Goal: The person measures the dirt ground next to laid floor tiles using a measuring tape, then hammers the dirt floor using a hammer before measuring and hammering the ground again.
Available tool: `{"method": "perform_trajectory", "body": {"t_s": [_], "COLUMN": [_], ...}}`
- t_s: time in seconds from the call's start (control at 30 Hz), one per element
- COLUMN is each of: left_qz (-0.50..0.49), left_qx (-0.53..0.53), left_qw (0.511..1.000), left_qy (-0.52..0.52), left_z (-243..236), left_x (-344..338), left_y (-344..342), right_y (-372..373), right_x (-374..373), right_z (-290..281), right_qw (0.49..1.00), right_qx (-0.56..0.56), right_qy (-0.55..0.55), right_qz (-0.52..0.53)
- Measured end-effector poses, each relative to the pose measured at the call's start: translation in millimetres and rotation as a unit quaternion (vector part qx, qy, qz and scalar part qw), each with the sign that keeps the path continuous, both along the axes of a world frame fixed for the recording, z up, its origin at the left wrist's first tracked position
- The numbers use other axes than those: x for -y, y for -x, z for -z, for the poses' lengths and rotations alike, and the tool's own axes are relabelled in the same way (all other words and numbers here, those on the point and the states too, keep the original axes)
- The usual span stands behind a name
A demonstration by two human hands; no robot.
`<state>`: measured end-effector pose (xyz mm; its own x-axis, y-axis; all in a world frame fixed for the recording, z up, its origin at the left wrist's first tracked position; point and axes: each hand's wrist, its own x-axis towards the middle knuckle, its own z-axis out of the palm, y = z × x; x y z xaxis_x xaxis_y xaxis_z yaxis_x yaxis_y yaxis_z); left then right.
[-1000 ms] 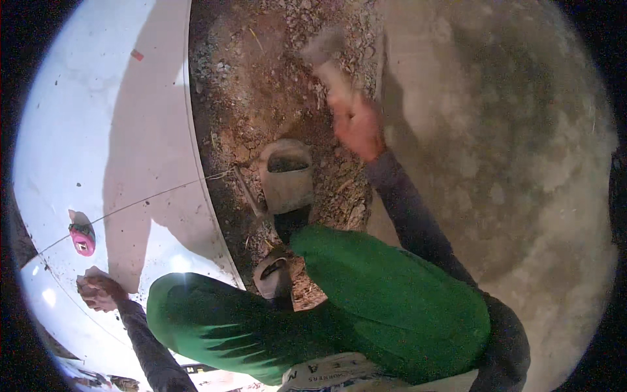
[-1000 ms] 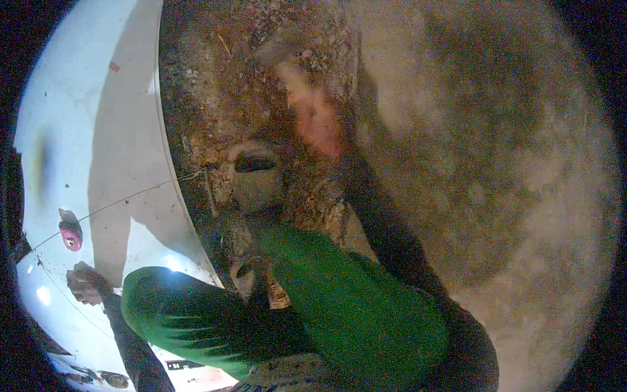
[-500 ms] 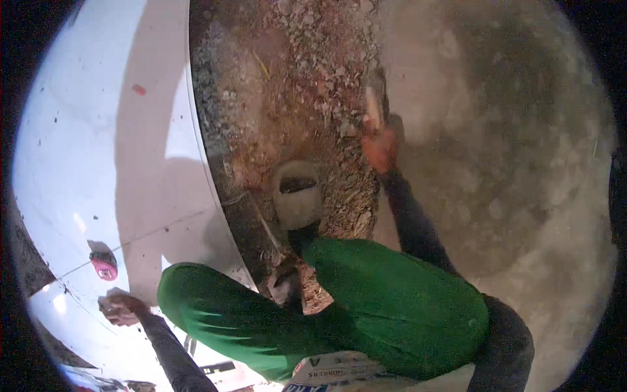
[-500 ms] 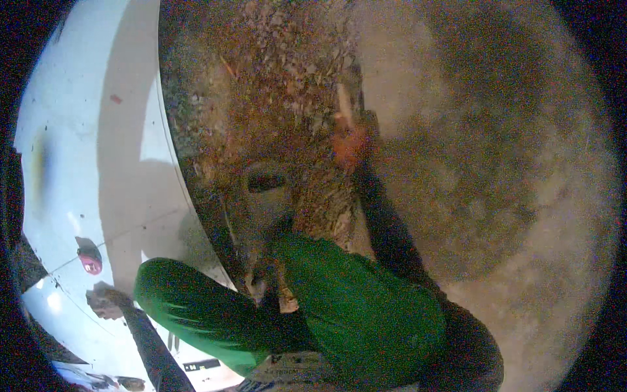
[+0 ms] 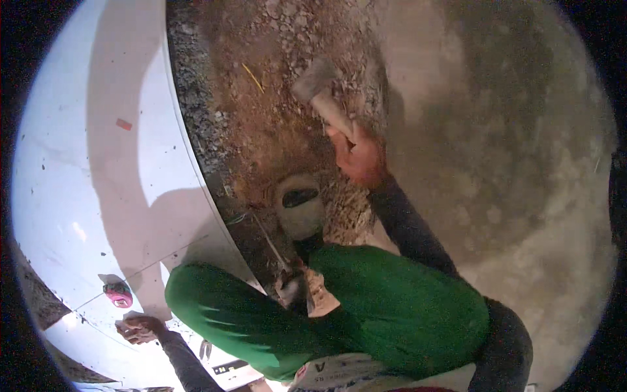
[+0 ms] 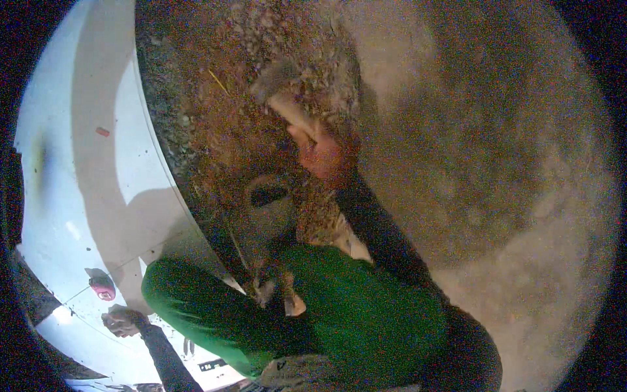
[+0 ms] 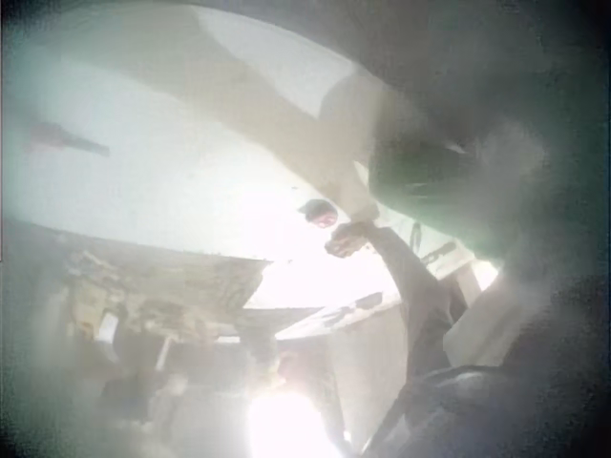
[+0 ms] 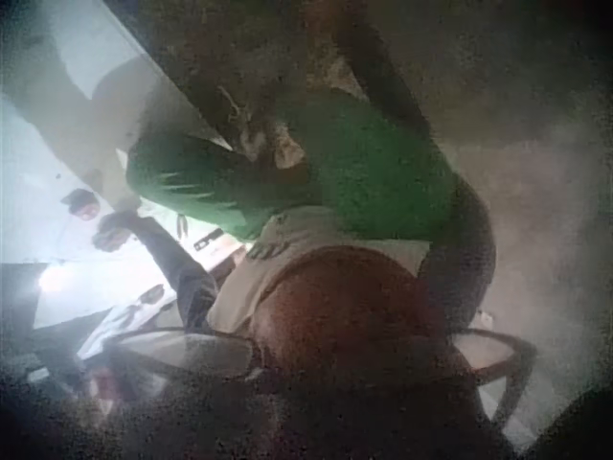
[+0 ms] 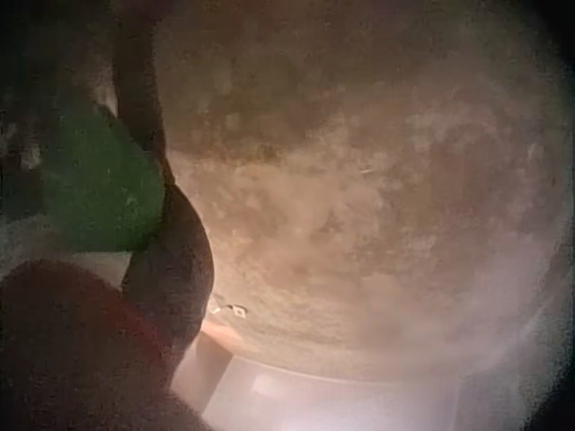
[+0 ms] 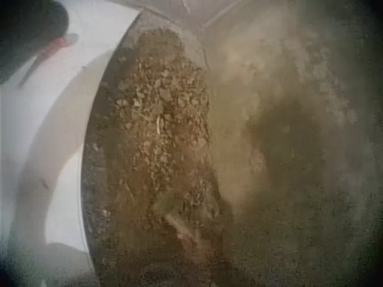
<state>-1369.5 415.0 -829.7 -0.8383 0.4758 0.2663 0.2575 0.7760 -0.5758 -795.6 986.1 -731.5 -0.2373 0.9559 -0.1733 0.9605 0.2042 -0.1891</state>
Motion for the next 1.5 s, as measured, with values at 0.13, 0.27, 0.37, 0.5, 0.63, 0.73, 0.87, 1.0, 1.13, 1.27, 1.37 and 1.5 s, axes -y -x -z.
{"method": "perform_trajectory", "body": {"t_s": [0.13,0.27,0.37,0.5,0.63,0.73,0.87,1.0,1.13,1.27,1.37,1.5], "left_qz": [-0.066,-0.065,-0.022,-0.027,-0.002,-0.072,-0.131,-0.038,-0.023,-0.059,-0.002,0.024], "left_qx": [0.062,0.045,0.069,0.008,0.007,0.059,0.119,0.031,0.035,0.093,0.019,0.019], "left_qw": [0.996,0.996,0.997,0.992,0.999,0.984,0.979,0.999,0.998,0.989,1.000,0.999], "left_qy": [0.014,-0.043,0.008,0.126,0.039,-0.151,-0.097,0.008,0.039,-0.099,0.009,-0.029], "left_z": [32,-9,-9,14,8,-5,-4,1,3,-17,-12,-8], "left_x": [-25,-11,-60,-15,-22,-46,-90,-28,-24,-126,-44,-34], "left_y": [-42,1,-54,-20,-25,-37,-65,-28,-26,-86,-31,-30], "right_y": [-144,-15,21,-26,7,41,-51,61,42,-36,37,37], "right_x": [-47,-20,-39,-77,-64,-52,-82,-75,-105,-149,-124,-124], "right_z": [10,25,-17,-16,-8,-18,-23,-36,-20,-25,-16,-25], "right_qw": [0.978,0.978,0.997,0.998,0.973,0.992,0.983,0.972,0.985,0.978,0.999,0.994], "right_qx": [-0.053,0.030,-0.077,-0.034,0.144,-0.080,0.060,0.100,-0.119,0.131,0.041,-0.042], "right_qy": [0.133,0.109,0.021,0.043,0.092,-0.051,0.081,0.168,-0.020,0.136,0.015,0.048], "right_qz": [0.149,0.178,-0.024,0.010,0.156,-0.088,0.155,0.131,-0.120,0.088,0.005,-0.092]}}
